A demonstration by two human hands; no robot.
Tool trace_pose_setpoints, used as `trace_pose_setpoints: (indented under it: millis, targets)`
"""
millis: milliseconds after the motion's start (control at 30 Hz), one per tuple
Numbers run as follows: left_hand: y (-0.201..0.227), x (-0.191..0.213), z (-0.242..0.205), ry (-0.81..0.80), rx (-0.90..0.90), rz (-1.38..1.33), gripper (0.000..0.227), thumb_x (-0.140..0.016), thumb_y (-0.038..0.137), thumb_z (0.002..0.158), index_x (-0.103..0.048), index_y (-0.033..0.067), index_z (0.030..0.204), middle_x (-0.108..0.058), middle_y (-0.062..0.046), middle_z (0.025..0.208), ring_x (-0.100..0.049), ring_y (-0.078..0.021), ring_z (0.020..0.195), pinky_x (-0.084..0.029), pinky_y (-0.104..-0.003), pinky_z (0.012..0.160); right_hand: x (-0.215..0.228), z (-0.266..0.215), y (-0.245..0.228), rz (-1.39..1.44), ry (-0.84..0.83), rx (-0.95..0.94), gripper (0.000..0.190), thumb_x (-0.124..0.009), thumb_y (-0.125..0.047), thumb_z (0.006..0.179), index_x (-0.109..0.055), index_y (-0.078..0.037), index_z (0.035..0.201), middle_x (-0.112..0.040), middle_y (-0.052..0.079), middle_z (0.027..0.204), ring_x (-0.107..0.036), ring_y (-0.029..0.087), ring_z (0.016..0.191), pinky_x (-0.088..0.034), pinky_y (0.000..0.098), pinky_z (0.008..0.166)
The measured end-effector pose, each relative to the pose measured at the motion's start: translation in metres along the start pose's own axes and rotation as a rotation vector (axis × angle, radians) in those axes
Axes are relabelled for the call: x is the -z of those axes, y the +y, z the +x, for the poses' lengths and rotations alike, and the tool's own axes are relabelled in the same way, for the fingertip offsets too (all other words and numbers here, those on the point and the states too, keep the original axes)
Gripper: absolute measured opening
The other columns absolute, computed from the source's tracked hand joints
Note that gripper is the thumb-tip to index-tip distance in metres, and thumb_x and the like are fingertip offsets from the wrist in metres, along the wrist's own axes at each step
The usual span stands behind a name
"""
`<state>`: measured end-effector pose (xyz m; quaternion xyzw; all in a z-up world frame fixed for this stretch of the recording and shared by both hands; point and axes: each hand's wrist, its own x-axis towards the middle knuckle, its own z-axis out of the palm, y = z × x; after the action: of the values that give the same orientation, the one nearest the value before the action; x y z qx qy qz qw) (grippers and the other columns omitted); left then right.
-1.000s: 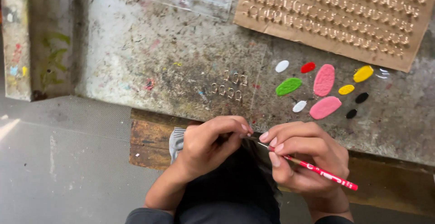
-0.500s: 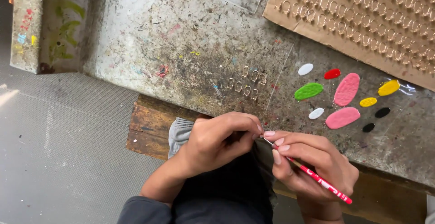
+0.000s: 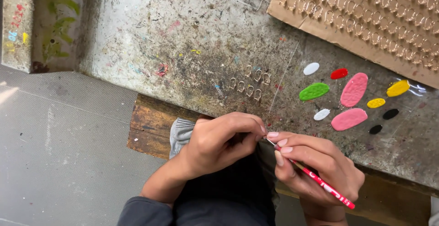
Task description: Applying paint to small jewelry components using a precision paint pen on a workshop bench.
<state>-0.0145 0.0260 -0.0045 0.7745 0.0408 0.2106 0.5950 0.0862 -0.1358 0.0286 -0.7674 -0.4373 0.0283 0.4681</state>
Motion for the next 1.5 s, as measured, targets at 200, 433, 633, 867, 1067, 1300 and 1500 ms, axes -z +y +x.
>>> trace_pose_setpoints:
  millis: [200, 433, 633, 867, 1067, 1300, 1500]
  targets:
    - [0.0002, 0.0002, 0.0005, 0.002, -0.006, 0.011, 0.01, -0.063, -0.004, 0.1, -0.061, 0.0022, 0.108, -0.073, -0.01, 0.104, -0.077, -0.019, 0.092, -0.061, -0.026, 0.08, 0.0, 0.0008, -0.001, -0.016, 0.0, -0.002, 0.006, -0.069, -0.006, 0.092, -0.063, -0.004, 0.091, -0.075, 0.014, 0.088, -0.082, 0.022, 0.08, -0.065, 0.0249, 0.076]
    - [0.0004, 0.0005, 0.0014, 0.005, -0.019, 0.017, 0.01, -0.063, -0.004, 0.1, -0.061, 0.0021, 0.107, -0.073, -0.01, 0.104, -0.076, -0.0188, 0.091, -0.061, -0.025, 0.077, -0.001, 0.0013, -0.0013, -0.02, 0.008, 0.001, 0.007, -0.069, -0.006, 0.091, -0.063, -0.004, 0.09, -0.075, 0.014, 0.087, -0.082, 0.022, 0.079, -0.066, 0.0247, 0.075]
    - [0.0006, 0.0009, 0.0015, 0.002, -0.008, 0.013, 0.009, -0.062, -0.003, 0.101, -0.061, 0.0023, 0.107, -0.073, -0.01, 0.103, -0.077, -0.0189, 0.091, -0.061, -0.025, 0.078, -0.002, 0.001, 0.0001, 0.0, 0.018, 0.007, 0.008, -0.068, -0.007, 0.091, -0.062, -0.003, 0.089, -0.073, 0.016, 0.086, -0.082, 0.025, 0.078, -0.067, 0.0261, 0.074]
    - [-0.0001, 0.0015, 0.0017, -0.002, -0.005, 0.0, 0.009, -0.063, -0.003, 0.1, -0.062, 0.0021, 0.107, -0.073, -0.01, 0.103, -0.076, -0.0192, 0.092, -0.061, -0.026, 0.079, -0.0028, 0.0027, -0.0017, -0.017, 0.018, 0.006, 0.008, -0.067, -0.008, 0.091, -0.062, -0.003, 0.088, -0.074, 0.015, 0.085, -0.082, 0.023, 0.077, -0.066, 0.025, 0.074]
    - [-0.0011, 0.0014, 0.0005, -0.007, 0.001, -0.005, 0.009, -0.062, -0.003, 0.101, -0.062, 0.0022, 0.107, -0.073, -0.01, 0.104, -0.076, -0.0193, 0.092, -0.061, -0.026, 0.08, -0.0043, 0.0011, -0.0019, 0.008, 0.026, 0.004, 0.008, -0.066, -0.008, 0.092, -0.062, -0.003, 0.087, -0.073, 0.016, 0.085, -0.082, 0.024, 0.078, -0.067, 0.026, 0.073]
    - [-0.0026, 0.001, -0.0001, -0.004, -0.011, -0.01, 0.008, -0.061, -0.003, 0.101, -0.061, 0.0014, 0.108, -0.073, -0.01, 0.103, -0.076, -0.0205, 0.092, -0.061, -0.027, 0.081, -0.0056, 0.0008, -0.0009, 0.006, 0.032, 0.023, 0.008, -0.067, -0.008, 0.091, -0.062, -0.002, 0.087, -0.073, 0.017, 0.084, -0.082, 0.025, 0.077, -0.069, 0.0275, 0.074]
    - [-0.003, 0.0013, -0.0004, -0.003, -0.013, -0.013, 0.007, -0.061, -0.003, 0.102, -0.061, 0.001, 0.107, -0.072, -0.01, 0.103, -0.076, -0.0208, 0.092, -0.061, -0.027, 0.081, -0.0068, 0.0014, -0.0014, 0.006, 0.038, 0.029, 0.009, -0.067, -0.007, 0.09, -0.062, -0.001, 0.086, -0.072, 0.017, 0.084, -0.081, 0.026, 0.076, -0.069, 0.0288, 0.074]
